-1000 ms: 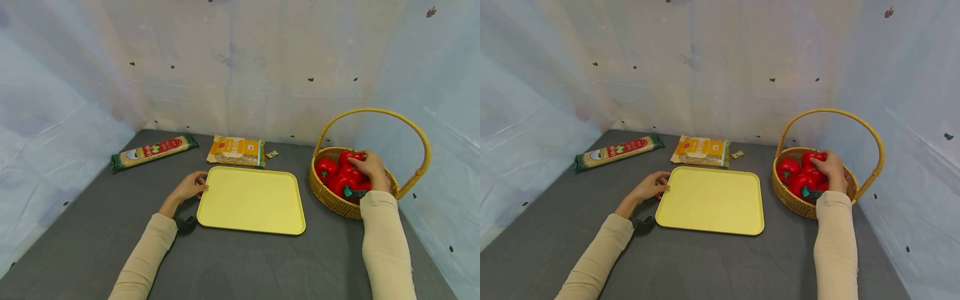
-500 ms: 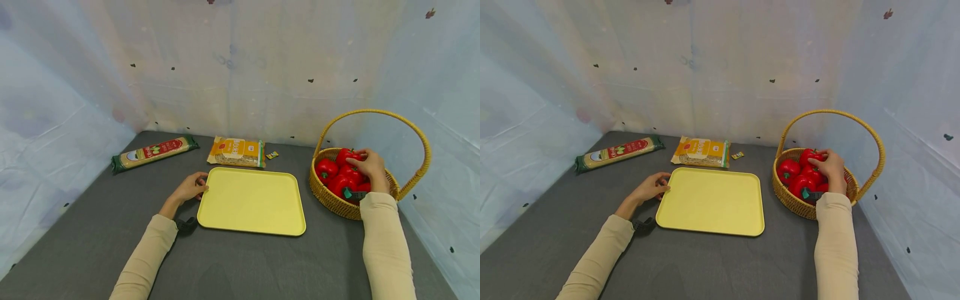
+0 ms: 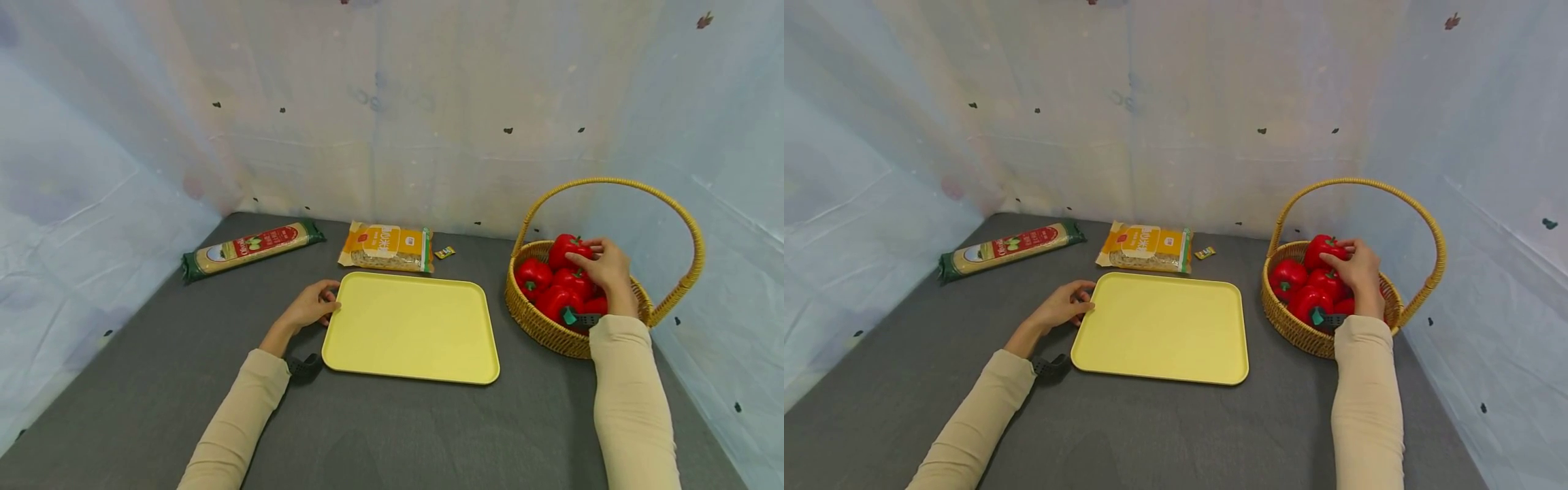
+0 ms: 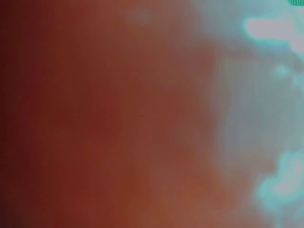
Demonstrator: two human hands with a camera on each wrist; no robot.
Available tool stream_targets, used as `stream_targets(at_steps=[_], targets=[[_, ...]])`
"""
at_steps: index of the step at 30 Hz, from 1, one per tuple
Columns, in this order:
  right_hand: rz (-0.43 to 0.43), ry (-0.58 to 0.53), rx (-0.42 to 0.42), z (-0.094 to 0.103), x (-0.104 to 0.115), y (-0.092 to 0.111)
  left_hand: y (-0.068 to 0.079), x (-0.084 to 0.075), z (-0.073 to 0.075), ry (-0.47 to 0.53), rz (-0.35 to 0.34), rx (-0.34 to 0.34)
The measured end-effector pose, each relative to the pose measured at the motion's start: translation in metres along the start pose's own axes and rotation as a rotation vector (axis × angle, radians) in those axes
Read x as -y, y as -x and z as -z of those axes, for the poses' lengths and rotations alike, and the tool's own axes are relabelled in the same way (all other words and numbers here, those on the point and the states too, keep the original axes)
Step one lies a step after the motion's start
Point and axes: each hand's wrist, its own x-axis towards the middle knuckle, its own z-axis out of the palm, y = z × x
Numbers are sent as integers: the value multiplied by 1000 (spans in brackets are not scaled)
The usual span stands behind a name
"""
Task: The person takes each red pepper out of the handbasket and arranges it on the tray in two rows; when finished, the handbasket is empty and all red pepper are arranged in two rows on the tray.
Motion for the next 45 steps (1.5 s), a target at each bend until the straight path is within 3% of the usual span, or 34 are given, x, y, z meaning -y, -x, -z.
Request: stream_targets(at_steps=[15, 20, 24, 28, 34, 39, 45], targets=[[10, -51, -11, -1, -1, -1, 0, 1, 1, -9, -1, -2], [15, -103, -2, 1, 2, -3, 11, -17, 0, -13, -2, 5], [46, -70, -25, 4, 8, -1, 23, -35, 0, -26, -6, 8], [62, -47, -73, 7, 15, 4, 27, -39, 0, -27, -2, 9], [60, -62, -114, 13, 25, 10, 16, -26, 0, -11, 0, 12], [73, -89, -46, 16, 40, 21, 1, -4, 1, 5, 8, 2], [147, -124, 25, 9, 63, 33, -3, 3, 0, 0, -3, -4]])
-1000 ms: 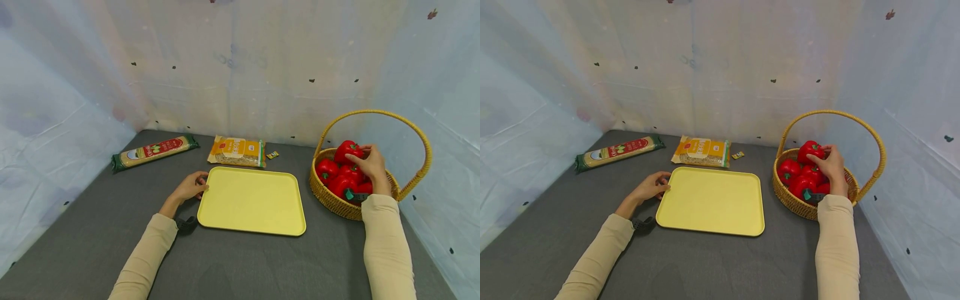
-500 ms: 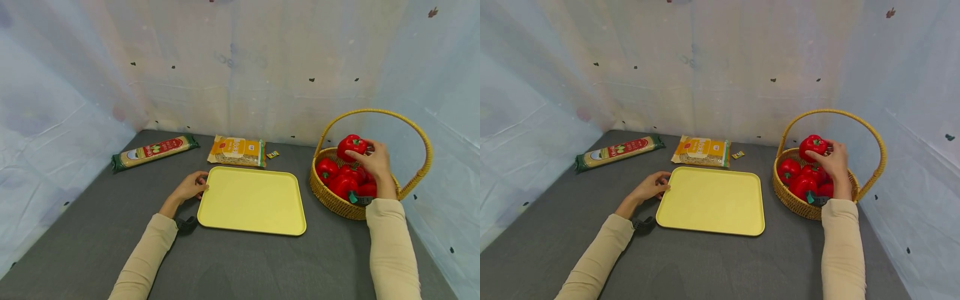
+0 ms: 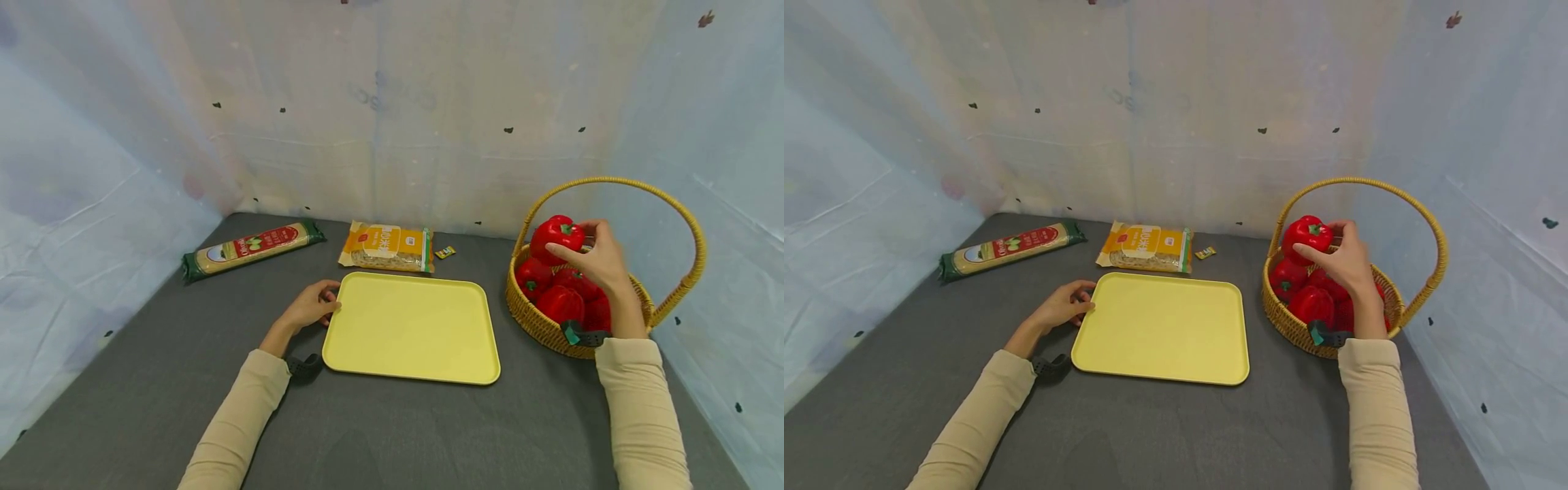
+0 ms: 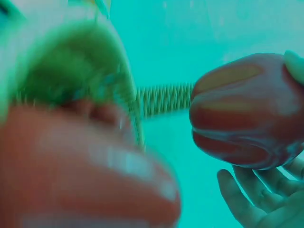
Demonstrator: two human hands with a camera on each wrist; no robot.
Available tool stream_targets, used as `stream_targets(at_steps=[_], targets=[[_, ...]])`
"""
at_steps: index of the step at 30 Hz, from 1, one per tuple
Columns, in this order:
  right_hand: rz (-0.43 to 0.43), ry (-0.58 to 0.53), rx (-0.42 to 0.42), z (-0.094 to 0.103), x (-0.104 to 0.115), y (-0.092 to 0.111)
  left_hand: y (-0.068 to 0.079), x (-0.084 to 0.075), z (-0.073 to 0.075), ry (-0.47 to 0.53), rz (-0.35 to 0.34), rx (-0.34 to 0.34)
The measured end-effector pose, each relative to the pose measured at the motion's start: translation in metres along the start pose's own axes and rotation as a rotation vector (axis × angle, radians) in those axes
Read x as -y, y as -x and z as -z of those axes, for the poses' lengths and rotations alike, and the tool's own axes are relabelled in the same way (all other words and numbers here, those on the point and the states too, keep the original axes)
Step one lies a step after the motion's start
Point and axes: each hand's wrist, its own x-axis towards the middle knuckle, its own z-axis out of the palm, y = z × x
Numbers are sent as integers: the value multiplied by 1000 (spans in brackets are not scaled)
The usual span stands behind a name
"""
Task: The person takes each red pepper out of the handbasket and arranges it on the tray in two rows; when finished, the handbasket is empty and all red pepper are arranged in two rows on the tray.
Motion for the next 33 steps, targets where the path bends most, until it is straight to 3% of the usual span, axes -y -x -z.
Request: stream_targets(at_steps=[10, 20, 25, 33], targets=[[165, -106, 36, -44, 46, 2, 0, 1, -1, -19, -10, -11], [270, -271, 147, -93, 114, 21, -1, 1, -1, -18, 2, -15], [288, -316, 191, -123, 124, 18, -2, 1, -2, -7, 3, -13], [261, -359, 228, -186, 106, 0, -1, 2, -1, -8, -4, -18]])
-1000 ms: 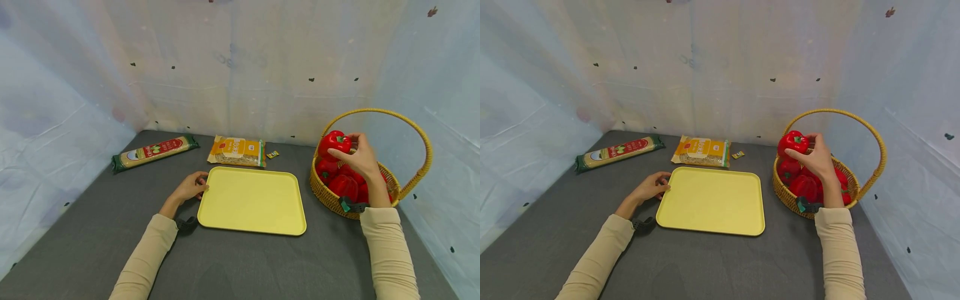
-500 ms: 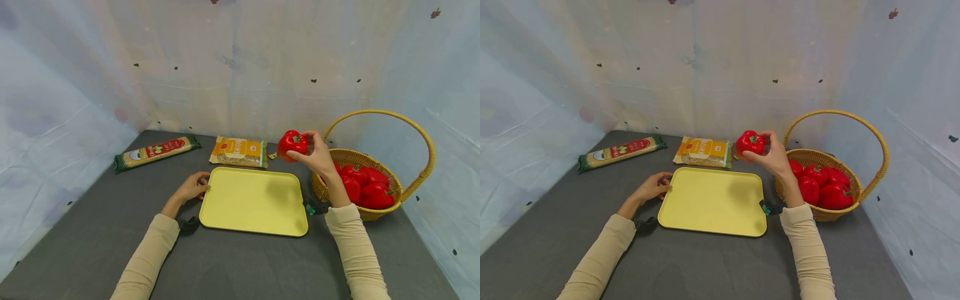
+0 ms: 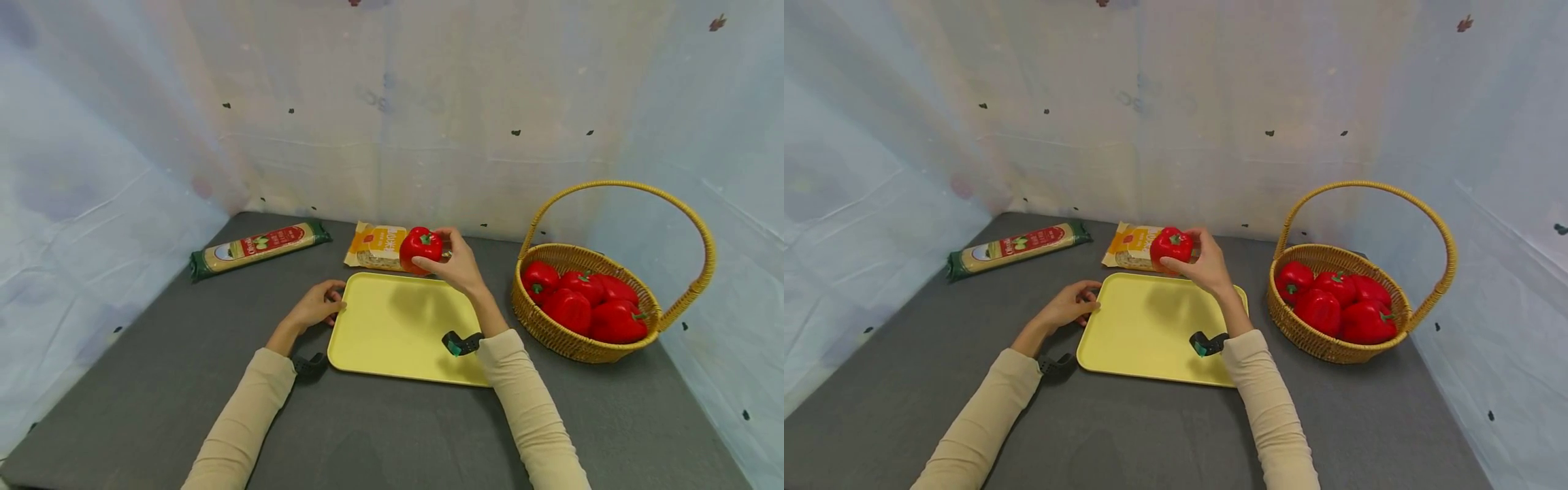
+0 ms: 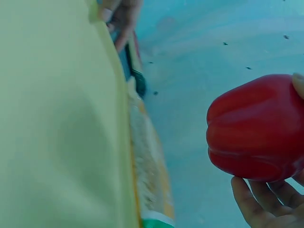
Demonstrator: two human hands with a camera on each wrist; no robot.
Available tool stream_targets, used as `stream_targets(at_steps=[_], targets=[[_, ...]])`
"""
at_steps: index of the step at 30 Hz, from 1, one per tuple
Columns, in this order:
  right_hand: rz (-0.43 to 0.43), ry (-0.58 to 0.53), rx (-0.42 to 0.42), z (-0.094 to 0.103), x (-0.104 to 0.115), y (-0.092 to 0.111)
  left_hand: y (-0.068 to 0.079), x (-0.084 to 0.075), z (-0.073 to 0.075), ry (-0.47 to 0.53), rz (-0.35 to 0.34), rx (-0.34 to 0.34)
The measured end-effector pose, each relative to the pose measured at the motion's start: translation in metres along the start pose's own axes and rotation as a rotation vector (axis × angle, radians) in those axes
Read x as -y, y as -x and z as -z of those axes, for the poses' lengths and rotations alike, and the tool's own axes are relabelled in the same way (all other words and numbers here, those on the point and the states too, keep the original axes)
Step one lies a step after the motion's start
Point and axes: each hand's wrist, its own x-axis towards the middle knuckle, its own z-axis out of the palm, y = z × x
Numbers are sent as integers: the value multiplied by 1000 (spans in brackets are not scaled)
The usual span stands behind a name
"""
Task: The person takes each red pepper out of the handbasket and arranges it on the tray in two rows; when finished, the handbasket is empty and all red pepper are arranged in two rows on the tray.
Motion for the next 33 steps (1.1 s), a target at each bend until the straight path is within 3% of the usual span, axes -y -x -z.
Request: stream_targets(at_steps=[14, 25, 33], targets=[[-81, -73, 70, -65, -26, -10, 1, 4, -1, 5, -1, -9], [-94, -49, 62, -94, -25, -11, 0, 2, -2, 8, 8, -14], [-98, -27, 81, -104, -27, -12, 0, 0, -1, 11, 15, -11]])
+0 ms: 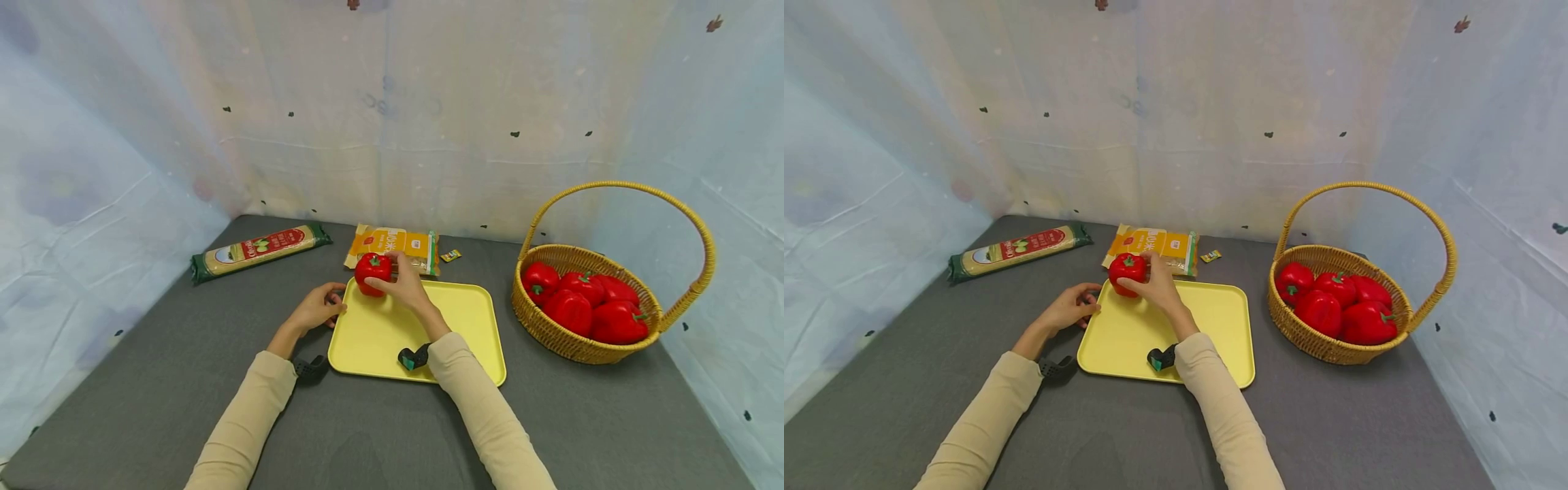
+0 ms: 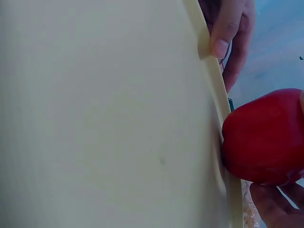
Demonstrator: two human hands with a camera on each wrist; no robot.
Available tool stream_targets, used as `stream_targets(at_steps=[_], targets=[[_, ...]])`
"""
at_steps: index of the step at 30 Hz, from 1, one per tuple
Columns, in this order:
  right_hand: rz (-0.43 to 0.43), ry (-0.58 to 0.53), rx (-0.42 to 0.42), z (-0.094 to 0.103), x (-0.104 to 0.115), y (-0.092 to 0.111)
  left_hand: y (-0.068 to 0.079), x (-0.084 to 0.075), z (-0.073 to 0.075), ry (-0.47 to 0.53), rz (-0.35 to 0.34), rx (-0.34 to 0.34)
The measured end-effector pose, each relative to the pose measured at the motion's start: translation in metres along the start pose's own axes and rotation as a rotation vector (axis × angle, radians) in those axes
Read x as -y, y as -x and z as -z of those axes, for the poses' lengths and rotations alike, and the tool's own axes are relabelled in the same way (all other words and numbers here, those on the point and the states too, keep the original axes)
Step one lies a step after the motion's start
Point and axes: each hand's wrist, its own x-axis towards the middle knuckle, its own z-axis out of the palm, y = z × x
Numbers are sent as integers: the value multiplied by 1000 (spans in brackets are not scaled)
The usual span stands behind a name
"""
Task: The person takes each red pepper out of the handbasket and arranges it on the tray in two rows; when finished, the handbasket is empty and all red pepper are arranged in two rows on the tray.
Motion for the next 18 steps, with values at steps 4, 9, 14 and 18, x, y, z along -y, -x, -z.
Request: stream_targets(at_steps=[4, 9, 14, 18], targets=[[10, 6, 28, 0, 2, 1, 7, -10, 1, -1, -10, 7], [63, 26, 75, 0, 0, -1, 3, -6, 1, -11, 8, -3], [105, 27, 68, -3, -4, -2, 0, 0, 0, -14, -3, -10], [105, 34, 63, -5, -5, -3, 1, 0, -1, -11, -14, -8]])
